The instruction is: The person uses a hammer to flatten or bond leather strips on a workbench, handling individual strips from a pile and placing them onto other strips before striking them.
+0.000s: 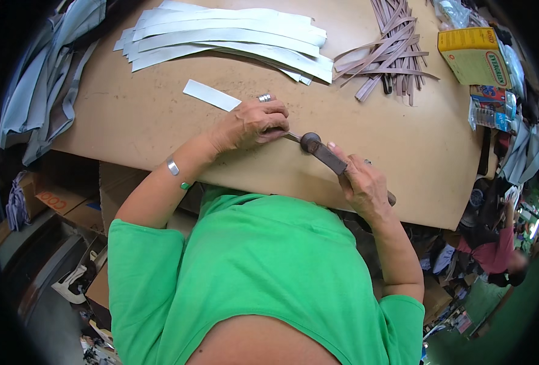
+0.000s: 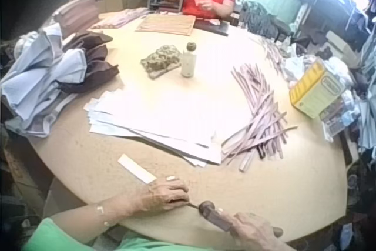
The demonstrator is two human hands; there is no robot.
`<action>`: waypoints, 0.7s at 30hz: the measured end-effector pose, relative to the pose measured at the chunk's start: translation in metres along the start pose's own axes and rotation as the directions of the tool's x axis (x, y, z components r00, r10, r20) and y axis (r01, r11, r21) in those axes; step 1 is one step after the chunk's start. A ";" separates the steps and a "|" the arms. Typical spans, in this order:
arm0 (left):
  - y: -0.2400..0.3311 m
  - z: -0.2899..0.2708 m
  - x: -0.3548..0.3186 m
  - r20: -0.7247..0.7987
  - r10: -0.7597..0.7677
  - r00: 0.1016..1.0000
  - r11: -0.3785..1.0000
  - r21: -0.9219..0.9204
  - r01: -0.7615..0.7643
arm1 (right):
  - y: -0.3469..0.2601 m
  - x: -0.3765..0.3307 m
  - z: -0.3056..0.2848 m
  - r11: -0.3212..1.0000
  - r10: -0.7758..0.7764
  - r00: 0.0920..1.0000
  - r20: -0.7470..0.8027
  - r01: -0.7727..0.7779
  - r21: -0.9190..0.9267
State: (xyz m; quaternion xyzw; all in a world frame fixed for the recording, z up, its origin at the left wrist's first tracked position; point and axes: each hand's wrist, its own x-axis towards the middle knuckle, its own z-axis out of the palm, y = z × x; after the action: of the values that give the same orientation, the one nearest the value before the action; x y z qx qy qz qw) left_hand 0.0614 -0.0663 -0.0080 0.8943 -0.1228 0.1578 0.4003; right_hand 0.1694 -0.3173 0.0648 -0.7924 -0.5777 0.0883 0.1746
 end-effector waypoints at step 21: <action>-0.008 -0.009 -0.008 -0.015 0.048 0.999 0.998 0.034 -0.048 | -0.014 0.023 -0.007 1.000 -0.010 1.000 0.027 0.010 -0.015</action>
State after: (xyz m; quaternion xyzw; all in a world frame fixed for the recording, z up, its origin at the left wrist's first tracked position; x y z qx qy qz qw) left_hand 0.0552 -0.0540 -0.0106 0.8964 -0.1385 0.1764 0.3824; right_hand 0.1663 -0.2931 0.0781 -0.7896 -0.5846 0.0936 0.1614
